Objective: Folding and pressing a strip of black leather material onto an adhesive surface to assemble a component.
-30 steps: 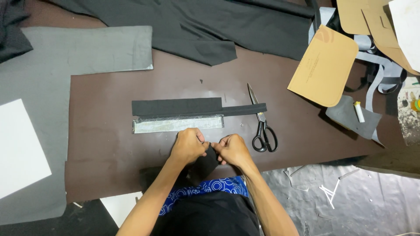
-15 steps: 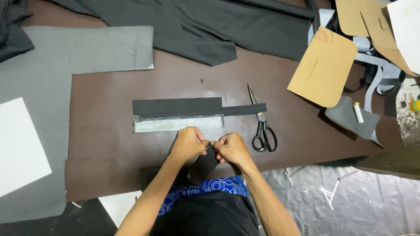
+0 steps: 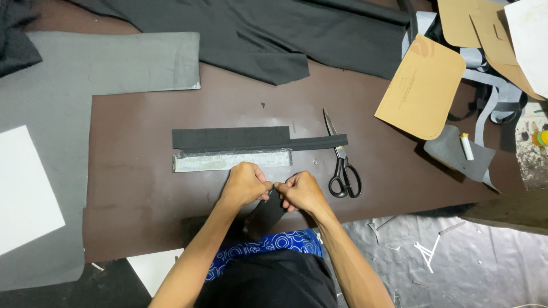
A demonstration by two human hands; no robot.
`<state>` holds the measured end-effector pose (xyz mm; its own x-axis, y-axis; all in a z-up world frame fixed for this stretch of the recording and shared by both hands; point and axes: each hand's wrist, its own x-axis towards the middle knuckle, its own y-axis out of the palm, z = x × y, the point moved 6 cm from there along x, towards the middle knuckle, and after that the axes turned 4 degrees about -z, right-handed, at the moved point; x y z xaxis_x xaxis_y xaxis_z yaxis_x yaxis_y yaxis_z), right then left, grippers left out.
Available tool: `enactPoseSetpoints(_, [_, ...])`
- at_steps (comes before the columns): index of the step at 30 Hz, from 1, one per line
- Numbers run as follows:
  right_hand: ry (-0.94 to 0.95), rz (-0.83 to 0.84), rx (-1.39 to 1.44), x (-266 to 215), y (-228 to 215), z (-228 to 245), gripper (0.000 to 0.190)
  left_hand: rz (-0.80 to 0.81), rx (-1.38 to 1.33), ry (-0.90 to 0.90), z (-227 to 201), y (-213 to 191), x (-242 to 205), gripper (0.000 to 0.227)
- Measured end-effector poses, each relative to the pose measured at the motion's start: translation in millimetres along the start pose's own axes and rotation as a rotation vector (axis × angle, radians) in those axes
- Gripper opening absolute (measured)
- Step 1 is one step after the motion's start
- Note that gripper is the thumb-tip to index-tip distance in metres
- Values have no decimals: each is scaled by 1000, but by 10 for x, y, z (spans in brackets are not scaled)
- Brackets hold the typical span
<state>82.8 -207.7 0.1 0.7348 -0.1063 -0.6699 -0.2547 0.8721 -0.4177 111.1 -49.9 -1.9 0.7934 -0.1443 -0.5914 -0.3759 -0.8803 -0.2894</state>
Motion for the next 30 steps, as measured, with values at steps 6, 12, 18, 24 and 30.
enactPoseSetpoints(6, [-10,-3,-47,45,23,-22,29,-32,18,-1,0,1,16,15])
enactPoseSetpoints(12, [-7,-34,-30,-2,7,-9,29,-37,57,35,51,-20,30,18])
enactPoseSetpoints(18, [-25,-21,-45,-55,-8,13,26,-78,129,42,99,-3,-4,20])
enactPoseSetpoints(24, [-39,-30,-44,-51,8,9,25,-97,186,93,141,-10,-7,24])
enactPoseSetpoints(30, [-68,14,-69,-50,5,-18,21,-150,258,94,182,-10,3,23])
